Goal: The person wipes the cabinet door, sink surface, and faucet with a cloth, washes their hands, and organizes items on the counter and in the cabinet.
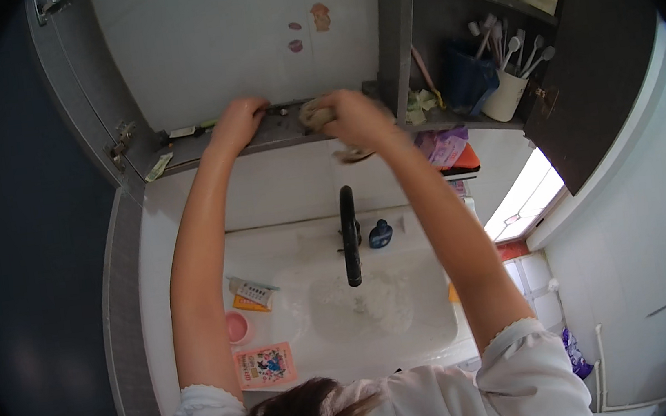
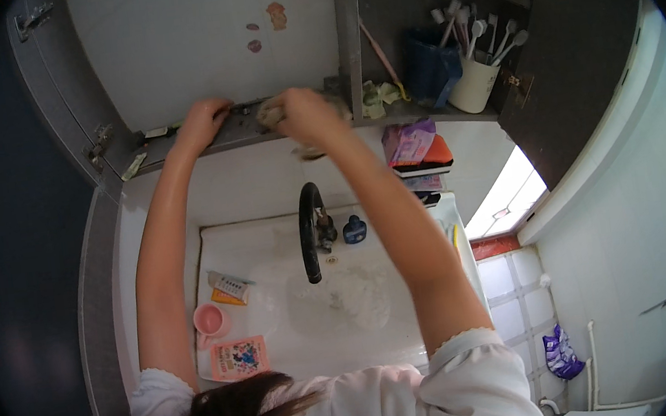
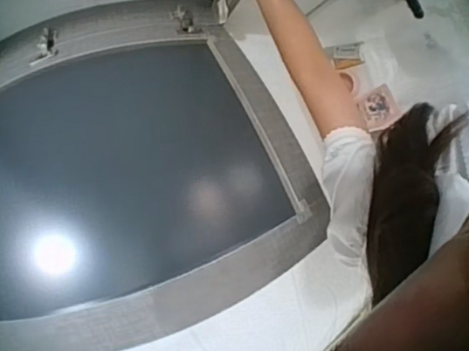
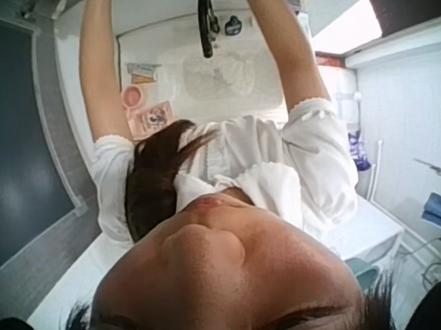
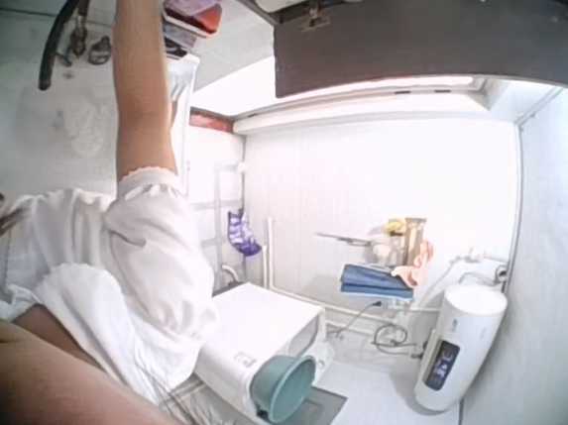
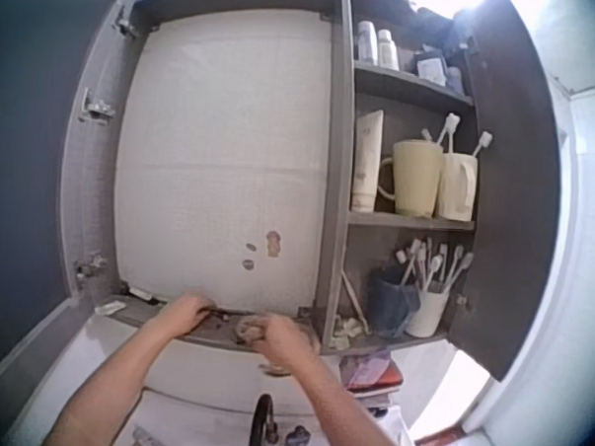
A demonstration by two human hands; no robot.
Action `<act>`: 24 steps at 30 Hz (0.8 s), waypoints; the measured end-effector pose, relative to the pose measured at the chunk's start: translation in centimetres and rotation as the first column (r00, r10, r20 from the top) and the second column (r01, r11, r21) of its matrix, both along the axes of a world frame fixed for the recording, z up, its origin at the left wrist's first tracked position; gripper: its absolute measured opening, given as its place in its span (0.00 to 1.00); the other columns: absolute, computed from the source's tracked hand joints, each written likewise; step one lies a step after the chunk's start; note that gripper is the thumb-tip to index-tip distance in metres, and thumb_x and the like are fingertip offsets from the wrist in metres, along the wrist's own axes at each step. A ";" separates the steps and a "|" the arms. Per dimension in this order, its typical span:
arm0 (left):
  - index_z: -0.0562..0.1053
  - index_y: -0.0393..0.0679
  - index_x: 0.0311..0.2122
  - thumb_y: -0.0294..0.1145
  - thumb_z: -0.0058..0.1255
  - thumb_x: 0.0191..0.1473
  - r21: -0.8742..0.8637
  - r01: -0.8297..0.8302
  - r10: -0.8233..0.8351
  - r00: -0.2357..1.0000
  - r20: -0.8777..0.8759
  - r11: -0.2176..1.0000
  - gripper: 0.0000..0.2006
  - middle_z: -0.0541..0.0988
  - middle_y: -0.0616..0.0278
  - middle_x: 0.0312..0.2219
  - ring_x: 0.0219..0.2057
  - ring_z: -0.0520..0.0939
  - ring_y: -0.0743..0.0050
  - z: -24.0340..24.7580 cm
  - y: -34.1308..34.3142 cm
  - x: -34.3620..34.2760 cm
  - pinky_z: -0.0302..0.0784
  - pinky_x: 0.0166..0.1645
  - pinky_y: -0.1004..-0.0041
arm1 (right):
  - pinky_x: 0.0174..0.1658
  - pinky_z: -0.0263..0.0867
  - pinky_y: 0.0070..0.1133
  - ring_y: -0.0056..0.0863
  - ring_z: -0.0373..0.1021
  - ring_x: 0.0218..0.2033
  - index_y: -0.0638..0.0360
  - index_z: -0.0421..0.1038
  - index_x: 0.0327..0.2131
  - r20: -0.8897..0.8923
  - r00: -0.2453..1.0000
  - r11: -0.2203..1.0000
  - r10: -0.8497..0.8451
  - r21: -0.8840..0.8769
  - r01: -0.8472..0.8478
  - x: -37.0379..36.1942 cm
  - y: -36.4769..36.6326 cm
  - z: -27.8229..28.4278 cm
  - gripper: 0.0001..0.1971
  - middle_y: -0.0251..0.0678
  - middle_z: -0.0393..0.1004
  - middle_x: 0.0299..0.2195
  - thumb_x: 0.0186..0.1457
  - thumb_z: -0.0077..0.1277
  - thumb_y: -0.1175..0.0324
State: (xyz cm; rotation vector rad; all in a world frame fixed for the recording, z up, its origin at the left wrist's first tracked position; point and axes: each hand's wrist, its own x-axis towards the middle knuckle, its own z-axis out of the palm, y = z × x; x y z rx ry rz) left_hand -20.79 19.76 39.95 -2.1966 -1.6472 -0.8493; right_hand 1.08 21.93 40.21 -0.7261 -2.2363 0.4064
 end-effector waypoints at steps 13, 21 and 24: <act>0.70 0.37 0.30 0.25 0.43 0.44 0.419 -0.131 0.053 0.980 0.193 0.898 0.07 0.72 0.56 0.30 0.35 0.71 0.60 -3.0 -5.2 0.1 0.64 0.39 0.69 | 0.31 0.61 0.27 0.42 0.65 0.27 0.62 0.69 0.29 -0.008 0.996 0.993 0.093 0.076 -0.092 -0.7 -0.5 0.0 0.15 0.47 0.68 0.23 0.30 0.45 0.78; 0.70 0.38 0.31 0.27 0.41 0.45 0.494 -0.195 0.176 0.981 0.086 0.847 0.07 0.72 0.58 0.32 0.37 0.71 0.63 -6.5 -6.0 1.1 0.60 0.45 0.66 | 0.33 0.60 0.28 0.43 0.64 0.29 0.63 0.69 0.27 0.224 0.974 0.999 0.042 0.012 -0.046 -5.6 -0.7 0.4 0.13 0.47 0.67 0.26 0.29 0.47 0.77; 0.70 0.39 0.31 0.26 0.41 0.45 0.499 -0.185 0.163 0.983 0.088 0.846 0.08 0.72 0.58 0.32 0.38 0.70 0.63 -7.1 -6.2 0.3 0.60 0.46 0.66 | 0.34 0.60 0.28 0.43 0.64 0.30 0.63 0.69 0.26 0.025 0.989 0.978 0.148 0.143 -0.150 -4.0 -1.0 -0.3 0.13 0.47 0.67 0.26 0.29 0.48 0.77</act>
